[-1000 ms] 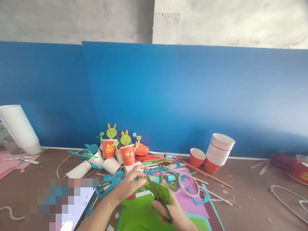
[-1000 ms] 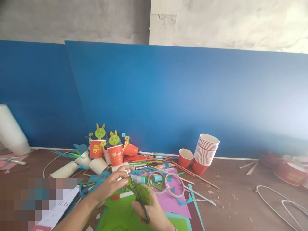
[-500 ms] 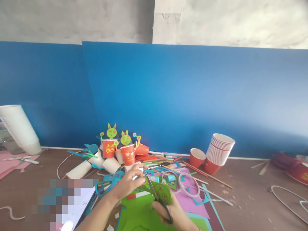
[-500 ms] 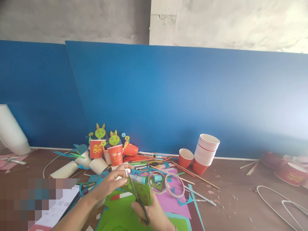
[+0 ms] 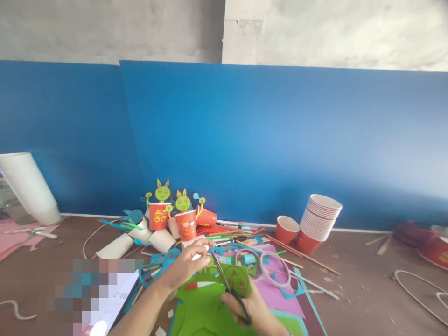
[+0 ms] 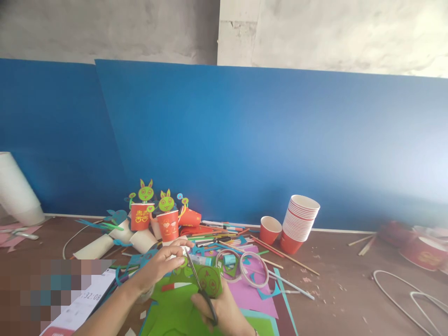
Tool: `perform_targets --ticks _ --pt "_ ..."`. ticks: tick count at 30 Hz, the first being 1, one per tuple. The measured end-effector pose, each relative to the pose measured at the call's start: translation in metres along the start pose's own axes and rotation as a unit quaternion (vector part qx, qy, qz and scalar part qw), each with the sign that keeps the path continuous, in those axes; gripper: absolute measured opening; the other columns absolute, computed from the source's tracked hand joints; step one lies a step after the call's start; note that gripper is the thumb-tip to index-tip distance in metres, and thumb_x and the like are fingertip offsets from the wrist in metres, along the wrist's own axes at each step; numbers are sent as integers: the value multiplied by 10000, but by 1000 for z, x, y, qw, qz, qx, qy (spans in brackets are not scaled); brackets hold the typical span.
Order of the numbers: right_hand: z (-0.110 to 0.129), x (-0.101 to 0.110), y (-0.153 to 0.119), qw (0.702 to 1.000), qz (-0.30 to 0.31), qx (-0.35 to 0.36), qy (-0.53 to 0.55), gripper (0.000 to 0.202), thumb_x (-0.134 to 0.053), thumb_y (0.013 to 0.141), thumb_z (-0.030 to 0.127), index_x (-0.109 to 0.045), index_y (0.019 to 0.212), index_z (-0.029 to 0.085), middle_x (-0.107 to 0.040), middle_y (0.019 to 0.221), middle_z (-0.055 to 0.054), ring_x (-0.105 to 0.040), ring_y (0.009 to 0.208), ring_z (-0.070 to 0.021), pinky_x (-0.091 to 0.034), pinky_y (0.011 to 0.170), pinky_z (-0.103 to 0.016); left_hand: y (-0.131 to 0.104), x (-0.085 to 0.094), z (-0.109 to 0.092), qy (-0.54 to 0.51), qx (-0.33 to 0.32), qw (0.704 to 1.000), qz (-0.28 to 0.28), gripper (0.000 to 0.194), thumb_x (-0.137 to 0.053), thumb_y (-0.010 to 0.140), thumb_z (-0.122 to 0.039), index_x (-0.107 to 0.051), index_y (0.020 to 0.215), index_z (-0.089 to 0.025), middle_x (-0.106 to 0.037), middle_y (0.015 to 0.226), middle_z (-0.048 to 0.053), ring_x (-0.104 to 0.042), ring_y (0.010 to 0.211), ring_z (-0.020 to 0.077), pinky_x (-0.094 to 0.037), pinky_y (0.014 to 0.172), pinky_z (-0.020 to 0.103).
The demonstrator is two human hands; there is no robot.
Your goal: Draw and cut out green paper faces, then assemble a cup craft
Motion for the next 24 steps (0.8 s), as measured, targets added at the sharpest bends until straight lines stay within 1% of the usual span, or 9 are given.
perform_targets --ticks 2,4,7,10,12,15,17,19,24 --pt "2 3 -1 1000 -5 9 13 248 -640 725 324 -490 575 196 -403 341 94 -303 276 -47 -197 307 -195 2 5 1 -31 0 999 -25 230 -543 743 -326 -493 557 -200 -596 1135 77 -488 1097 244 -339 928 317" --pt "6 6 -3 998 -1 26 60 396 -626 747 403 -445 461 198 -373 332 79 -296 299 -43 -192 342 -209 3 14 6 -91 7 993 -75 227 -521 736 -347 -505 569 -194 -632 1011 76 -531 976 224 -384 841 295" --pt "8 8 -5 978 35 27 204 529 -559 789 504 -393 390 199 -284 311 86 -250 327 -38 -182 377 -214 4 20 16 -155 38 980 -120 264 -459 740 -410 -522 608 -191 -604 714 28 -515 640 148 -399 595 243" --pt "4 10 -4 939 49 -2 340 519 -631 727 519 -358 422 200 -253 326 113 -174 302 -21 -129 359 -212 2 4 23 -131 83 985 -72 285 -501 734 -409 -547 564 -185 -491 484 -36 -327 395 83 -243 409 213" --pt "2 11 -3 927 47 -10 373 516 -665 701 511 -352 437 196 -252 338 119 -158 294 -14 -112 357 -208 -3 -13 25 -103 104 989 -13 226 -600 683 -345 -605 533 -175 -495 425 -39 -319 362 77 -207 397 213" --pt "2 8 -2 934 65 -7 352 527 -624 748 513 -370 420 188 -250 324 110 -180 299 -20 -123 371 -208 -11 -37 27 -7 109 991 80 176 -653 652 -300 -663 512 -194 -527 418 -31 -397 380 102 -248 405 217" --pt "1 6 -3 942 71 -4 327 524 -599 771 511 -388 416 188 -260 320 105 -190 304 -28 -130 382 -216 -14 -44 28 61 107 987 102 186 -625 688 -324 -684 547 -219 -528 429 -37 -408 389 112 -260 406 218" --pt "2 4 -3 950 78 1 301 523 -575 789 508 -406 411 190 -269 316 99 -199 314 -38 -138 396 -225 -12 -41 28 66 111 988 81 194 -611 709 -353 -684 580 -228 -521 437 -41 -403 398 115 -261 410 217" --pt "7 1 -7 968 94 22 233 524 -515 829 499 -458 414 183 -300 325 79 -254 349 -57 -165 431 -240 -5 -23 28 -75 137 988 -11 357 -595 701 -555 -594 621 -206 -379 428 -81 -270 350 79 -232 377 216"
Point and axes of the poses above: each hand's wrist, its own y-axis towards the middle knuckle, its own x-axis out of the back of the hand, z = x × y, the point moved 10 cm from there along y, towards the middle knuckle
